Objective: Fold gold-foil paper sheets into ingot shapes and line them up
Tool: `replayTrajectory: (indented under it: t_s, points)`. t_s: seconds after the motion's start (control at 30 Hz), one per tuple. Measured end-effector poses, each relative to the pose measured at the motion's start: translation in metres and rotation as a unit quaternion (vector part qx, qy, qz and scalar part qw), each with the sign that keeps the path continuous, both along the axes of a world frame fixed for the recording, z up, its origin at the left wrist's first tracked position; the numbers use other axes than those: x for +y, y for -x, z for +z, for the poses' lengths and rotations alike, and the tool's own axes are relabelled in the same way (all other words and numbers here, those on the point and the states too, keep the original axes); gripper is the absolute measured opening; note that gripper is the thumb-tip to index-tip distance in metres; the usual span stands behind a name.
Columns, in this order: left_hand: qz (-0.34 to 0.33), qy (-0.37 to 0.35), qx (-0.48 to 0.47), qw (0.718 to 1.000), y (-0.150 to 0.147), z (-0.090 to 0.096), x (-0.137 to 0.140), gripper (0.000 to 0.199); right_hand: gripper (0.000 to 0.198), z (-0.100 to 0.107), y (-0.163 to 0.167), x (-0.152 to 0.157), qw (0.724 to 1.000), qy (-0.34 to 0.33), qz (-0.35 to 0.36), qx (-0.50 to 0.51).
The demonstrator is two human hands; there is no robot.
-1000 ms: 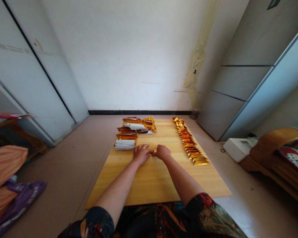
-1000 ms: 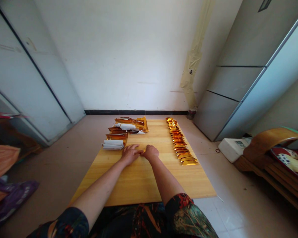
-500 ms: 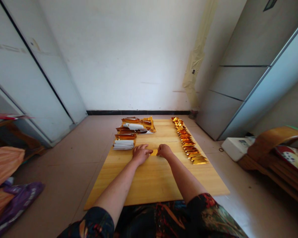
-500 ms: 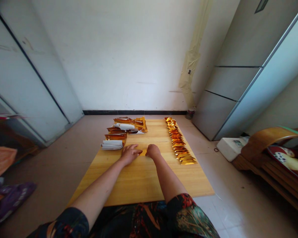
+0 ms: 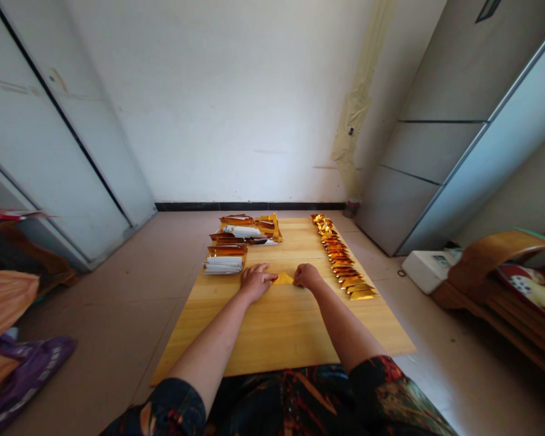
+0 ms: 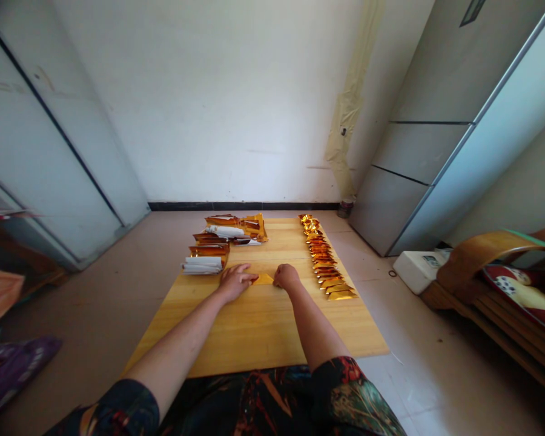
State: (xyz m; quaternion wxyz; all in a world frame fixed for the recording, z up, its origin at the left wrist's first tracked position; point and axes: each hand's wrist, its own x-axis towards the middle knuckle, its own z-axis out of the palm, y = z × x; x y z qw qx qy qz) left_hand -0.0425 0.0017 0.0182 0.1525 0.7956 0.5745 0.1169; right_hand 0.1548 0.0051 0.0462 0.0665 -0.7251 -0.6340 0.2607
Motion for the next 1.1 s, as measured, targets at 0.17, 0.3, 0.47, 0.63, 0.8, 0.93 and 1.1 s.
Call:
replayTrajectory:
  t_s: [0.17,0.3,0.47,0.63,0.8,0.93,1.1]
  points:
    - [-0.001,0.003,0.010,1.000,0.000,0.000,0.002,0.030,0.012,-0.005,-0.012,0.002,1.000,0.005,-0.010,0.009]
    - [-0.007,-0.003,0.013,1.000,0.000,-0.001,0.002,0.034,0.014,-0.005,-0.018,0.001,1.000,-0.014,-0.014,0.011]
    - [-0.012,-0.005,0.009,1.000,0.000,-0.001,0.000,0.034,0.022,-0.009,-0.014,-0.010,0.993,-0.100,0.040,0.041]
    - [-0.024,-0.017,0.007,1.000,0.002,-0.004,-0.002,0.041,0.032,-0.014,-0.003,-0.022,0.965,-0.189,0.184,0.003]
    - [-0.018,-0.045,-0.002,0.999,0.002,-0.007,-0.004,0.033,0.025,-0.016,0.000,-0.024,0.956,-0.203,0.204,-0.059]
    - [-0.012,-0.076,-0.007,0.997,0.001,-0.010,-0.005,0.028,0.018,-0.018,0.001,-0.024,0.947,-0.221,0.219,-0.081]
    - [-0.011,-0.105,-0.021,0.994,0.001,-0.014,-0.006,0.026,0.024,-0.023,0.008,-0.026,0.943,-0.251,0.192,-0.107]
